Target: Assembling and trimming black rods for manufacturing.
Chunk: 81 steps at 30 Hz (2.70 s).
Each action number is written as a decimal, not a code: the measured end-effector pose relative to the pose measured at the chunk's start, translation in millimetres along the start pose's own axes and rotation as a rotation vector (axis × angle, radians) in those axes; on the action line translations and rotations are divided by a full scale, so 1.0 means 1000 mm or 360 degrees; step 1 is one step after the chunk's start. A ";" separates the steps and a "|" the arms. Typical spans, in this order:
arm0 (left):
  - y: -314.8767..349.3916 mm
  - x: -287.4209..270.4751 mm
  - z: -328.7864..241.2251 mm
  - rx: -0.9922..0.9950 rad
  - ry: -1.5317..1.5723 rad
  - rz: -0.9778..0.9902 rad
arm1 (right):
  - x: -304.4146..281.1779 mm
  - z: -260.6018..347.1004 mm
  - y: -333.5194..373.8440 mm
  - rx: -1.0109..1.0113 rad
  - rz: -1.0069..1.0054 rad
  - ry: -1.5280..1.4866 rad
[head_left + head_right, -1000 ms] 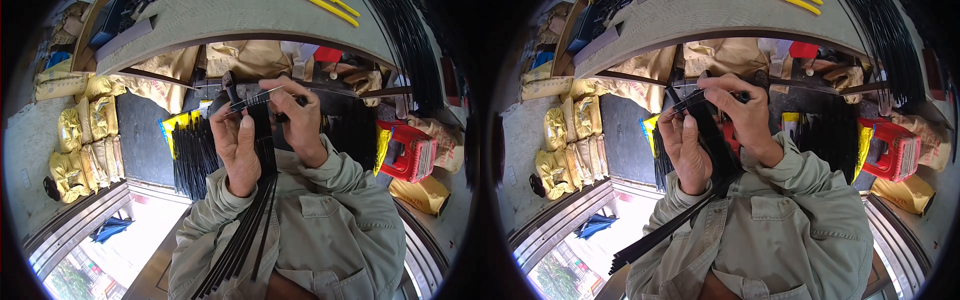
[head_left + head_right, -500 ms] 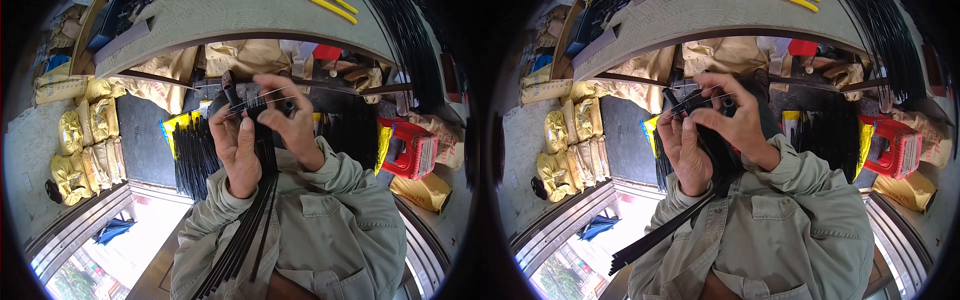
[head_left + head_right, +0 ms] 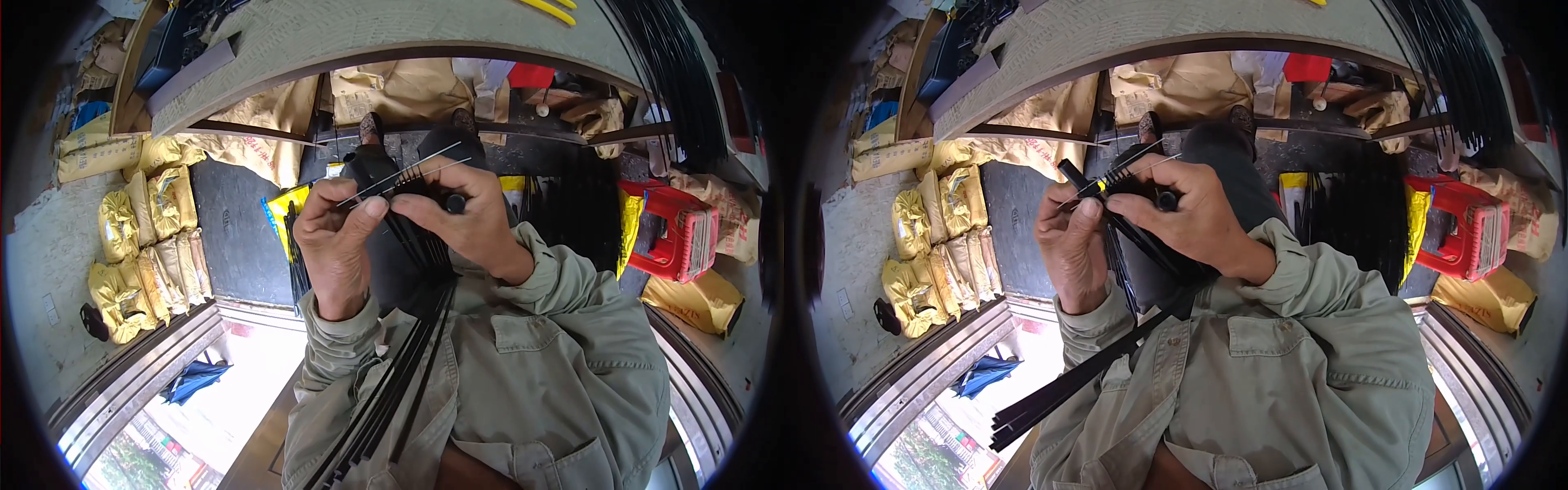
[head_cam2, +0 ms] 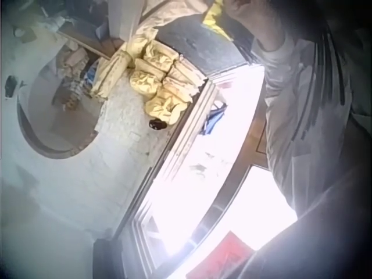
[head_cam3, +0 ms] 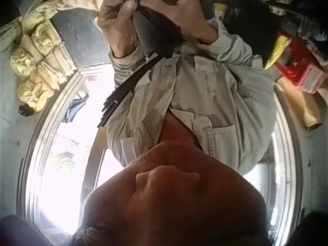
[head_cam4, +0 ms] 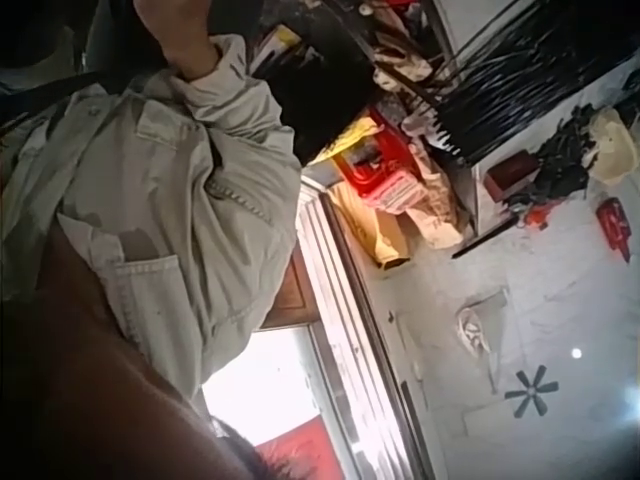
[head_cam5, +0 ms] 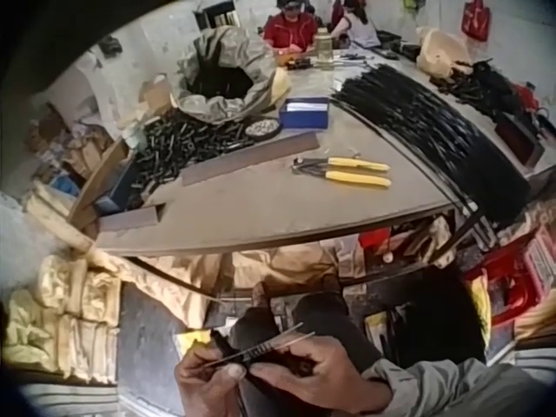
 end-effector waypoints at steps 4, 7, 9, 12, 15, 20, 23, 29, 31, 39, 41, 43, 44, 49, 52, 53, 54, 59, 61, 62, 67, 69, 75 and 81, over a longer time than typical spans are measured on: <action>0.000 0.009 0.001 -0.0013 -0.0014 0.0010 | 0.002 -0.007 0.000 0.0093 -0.0035 -0.0080; 0.001 0.011 0.005 -0.0012 0.0109 0.0014 | -0.001 -0.005 -0.001 0.0005 -0.0051 -0.0099; 0.002 0.010 0.007 -0.0011 0.0169 0.0014 | -0.004 -0.003 -0.001 -0.0040 -0.0058 -0.0110; 0.002 0.007 0.009 -0.0017 0.0174 0.0052 | -0.004 0.002 -0.001 0.0033 0.0226 -0.0018; 0.004 0.011 0.010 0.0015 0.0168 0.0029 | -0.003 0.001 0.001 0.0091 0.0182 0.0037; 0.004 0.018 0.015 0.0075 0.0243 -0.0102 | -0.003 -0.009 -0.002 0.0224 0.0198 -0.0253; 0.007 0.010 0.021 0.0138 0.0185 -0.0091 | -0.002 -0.007 0.001 0.0185 0.0169 -0.0042; 0.011 0.022 0.018 0.0132 0.0183 -0.0181 | -0.002 0.004 0.010 -0.0175 0.0005 0.0418; 0.013 0.021 0.015 0.0183 0.0172 -0.0217 | 0.000 0.007 0.010 -0.0233 0.0009 0.0415; 0.023 0.015 0.010 0.0322 0.0102 -0.0219 | 0.012 0.005 0.014 -0.0349 -0.0009 0.0276; 0.024 0.013 0.008 0.0351 0.0082 -0.0213 | 0.013 0.007 0.014 -0.0431 -0.0021 0.0332; 0.026 0.011 0.007 0.0327 0.0158 -0.0197 | 0.015 0.007 0.013 -0.0393 0.0086 0.0350; 0.027 0.011 0.007 0.0315 0.0193 -0.0194 | 0.016 0.008 0.012 -0.0372 0.0143 0.0355; 0.026 0.011 0.010 0.0178 0.0307 -0.0223 | 0.015 0.000 0.008 0.0080 0.0245 -0.0069; 0.026 0.004 0.020 0.0209 0.0439 -0.0166 | 0.017 -0.004 0.005 0.0139 0.0326 -0.0135; 0.024 0.004 0.022 0.0217 0.0447 -0.0174 | 0.017 -0.005 0.005 0.0142 0.0338 -0.0128; 0.024 0.003 0.024 0.0240 0.0401 -0.0189 | 0.013 -0.007 0.005 0.0122 0.0308 0.0029; 0.015 0.019 0.021 0.0089 0.0641 -0.0206 | -0.046 0.014 -0.017 -0.0264 -0.0324 -0.0313; 0.015 0.028 0.020 -0.0018 0.0819 -0.0172 | -0.059 0.040 -0.047 -0.0352 -0.0516 -0.0563; 0.015 0.029 0.019 -0.0079 0.0849 -0.0143 | -0.048 0.054 -0.065 -0.0484 -0.0065 -0.0177; 0.022 0.024 0.026 -0.0075 0.0917 -0.0121 | 0.022 0.073 -0.079 0.0439 0.1074 0.0593; 0.023 0.024 0.026 -0.0021 0.0917 -0.0135 | 0.022 0.070 -0.082 0.0440 0.1125 0.0569; 0.019 0.027 0.023 -0.0120 0.0901 -0.0201 | 0.018 0.061 -0.084 0.0303 0.1133 0.0480; 0.019 0.026 0.023 -0.0097 0.0830 -0.0178 | 0.017 0.057 -0.081 0.0250 0.1134 0.0586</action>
Point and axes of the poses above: each hand's wrist, its own y-axis away from the middle knuckle, its own x-axis out of the palm, z = x × y, the point moved 5 cm from there along -y, towards the middle knuckle, and after that the axes turned 7 degrees about z, right-handed, at the moved point
